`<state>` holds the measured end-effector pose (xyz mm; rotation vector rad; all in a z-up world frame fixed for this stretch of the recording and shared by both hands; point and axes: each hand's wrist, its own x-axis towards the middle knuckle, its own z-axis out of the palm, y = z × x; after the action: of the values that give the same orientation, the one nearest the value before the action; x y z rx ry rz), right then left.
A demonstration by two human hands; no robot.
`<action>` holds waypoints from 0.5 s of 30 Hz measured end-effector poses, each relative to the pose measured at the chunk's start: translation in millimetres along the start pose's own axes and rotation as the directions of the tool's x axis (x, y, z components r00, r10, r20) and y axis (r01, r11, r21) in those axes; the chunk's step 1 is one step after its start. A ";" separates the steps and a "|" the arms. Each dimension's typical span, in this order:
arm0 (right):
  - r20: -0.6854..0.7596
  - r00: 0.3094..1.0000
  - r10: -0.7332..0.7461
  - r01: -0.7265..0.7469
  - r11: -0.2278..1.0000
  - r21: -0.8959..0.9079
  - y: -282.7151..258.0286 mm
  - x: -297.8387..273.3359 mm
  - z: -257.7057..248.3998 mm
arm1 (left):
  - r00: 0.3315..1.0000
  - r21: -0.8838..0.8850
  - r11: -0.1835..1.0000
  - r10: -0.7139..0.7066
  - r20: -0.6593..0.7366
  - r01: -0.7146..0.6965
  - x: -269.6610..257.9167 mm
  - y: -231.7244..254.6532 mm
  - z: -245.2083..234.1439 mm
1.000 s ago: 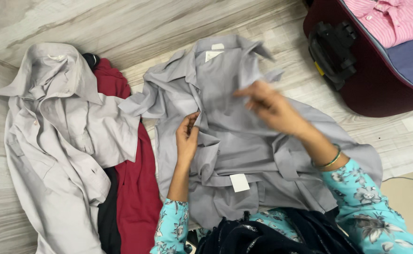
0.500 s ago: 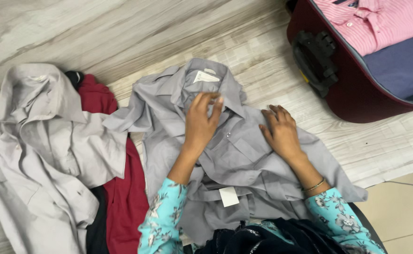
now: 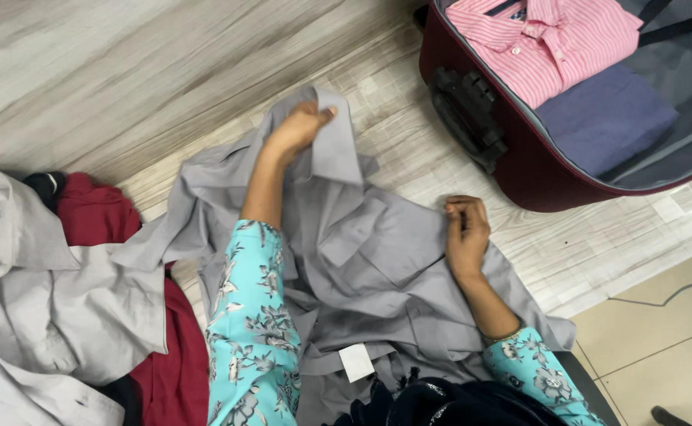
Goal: The person smooths a shirt on the floor, buttons the front, and folds the sides and sleeves inward to create a rectangle.
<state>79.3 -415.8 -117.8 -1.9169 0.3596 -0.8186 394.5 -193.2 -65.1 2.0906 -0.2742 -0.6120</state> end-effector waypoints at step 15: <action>0.274 0.961 -0.048 0.123 0.957 -0.262 -20.8 7.3 -8.8 | 0.916 -0.921 0.180 0.278 -0.290 -0.346 -100.4 -64.8 -95.5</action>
<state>76.6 -416.0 -94.2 -2.2870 0.2365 -0.5779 356.4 -46.8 -42.6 0.7373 -0.1940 -0.2911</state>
